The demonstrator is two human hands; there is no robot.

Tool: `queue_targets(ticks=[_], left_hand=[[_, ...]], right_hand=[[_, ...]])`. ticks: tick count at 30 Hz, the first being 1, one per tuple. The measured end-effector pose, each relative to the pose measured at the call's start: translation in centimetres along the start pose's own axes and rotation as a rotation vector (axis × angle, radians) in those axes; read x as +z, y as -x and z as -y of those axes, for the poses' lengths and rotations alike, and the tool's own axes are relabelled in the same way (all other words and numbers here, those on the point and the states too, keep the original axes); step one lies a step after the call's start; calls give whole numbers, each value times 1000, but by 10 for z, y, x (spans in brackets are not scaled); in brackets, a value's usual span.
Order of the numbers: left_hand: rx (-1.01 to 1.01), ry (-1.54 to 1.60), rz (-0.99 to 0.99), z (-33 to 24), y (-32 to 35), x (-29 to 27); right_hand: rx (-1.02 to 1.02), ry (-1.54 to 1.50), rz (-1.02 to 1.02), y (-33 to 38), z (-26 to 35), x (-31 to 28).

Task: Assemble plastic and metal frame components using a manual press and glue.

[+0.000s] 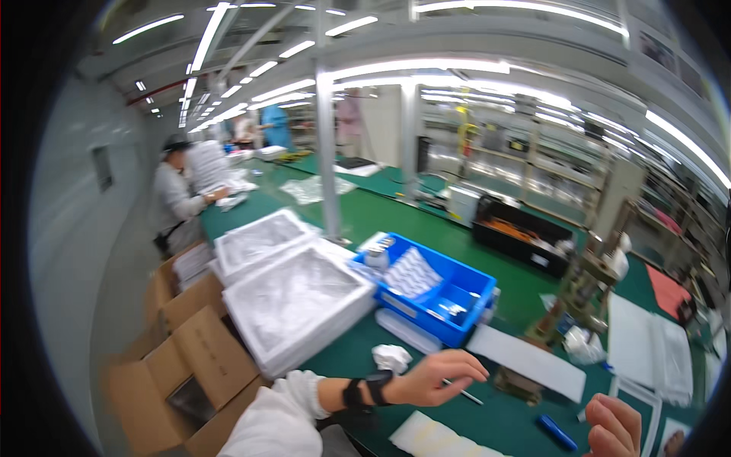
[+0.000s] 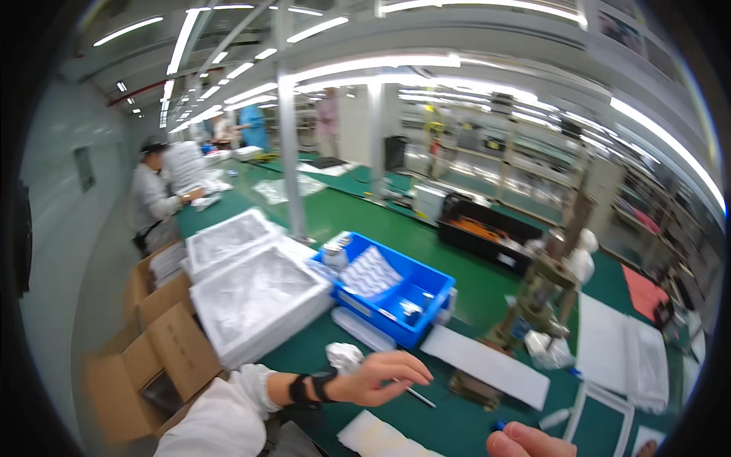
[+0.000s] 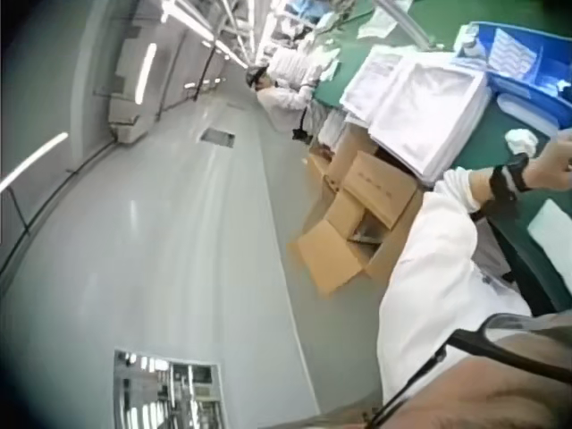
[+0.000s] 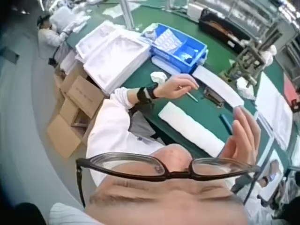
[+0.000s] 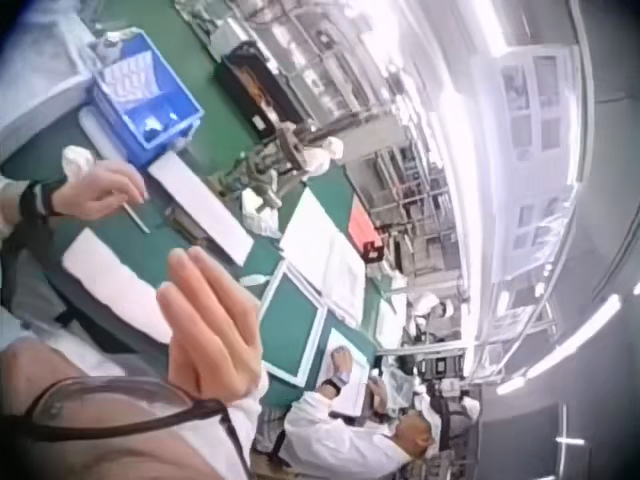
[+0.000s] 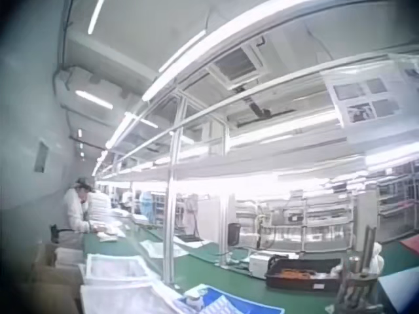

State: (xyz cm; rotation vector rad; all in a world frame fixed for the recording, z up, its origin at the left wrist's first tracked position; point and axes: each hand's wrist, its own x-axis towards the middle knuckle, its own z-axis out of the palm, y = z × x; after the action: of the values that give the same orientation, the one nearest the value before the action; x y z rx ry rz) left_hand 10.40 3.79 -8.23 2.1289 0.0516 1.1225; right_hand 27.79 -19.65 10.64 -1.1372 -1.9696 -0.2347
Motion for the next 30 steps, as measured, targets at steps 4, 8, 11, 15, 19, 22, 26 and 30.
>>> queue_targets(ticks=[4, 8, 11, 15, 19, 22, 26, 30], left_hand=[[-158, -27, 60, 34, 52, -18], [-209, -61, 108, 53, 40, -28], [-241, 11, 104, 61, 41, -21], [-228, 16, 153, 61, 50, -21], [-158, -8, 185, 60, 54, -18], [-179, -14, 190, 61, 55, -14], [-193, -57, 242, 64, 58, -16], [-186, -61, 228, 62, 57, -12]], right_hand=[[-131, -273, -22, -38, 18, 44], [-221, -246, -25, -51, -8, 56], [-165, -134, 15, -45, -39, 67], [494, -326, 50, 11, -91, 87], [719, -615, -33, 116, -183, 100], [863, -677, -69, 165, -222, 114], [1023, -557, -29, 181, -233, 141], [994, -546, -32, 188, -235, 142]])
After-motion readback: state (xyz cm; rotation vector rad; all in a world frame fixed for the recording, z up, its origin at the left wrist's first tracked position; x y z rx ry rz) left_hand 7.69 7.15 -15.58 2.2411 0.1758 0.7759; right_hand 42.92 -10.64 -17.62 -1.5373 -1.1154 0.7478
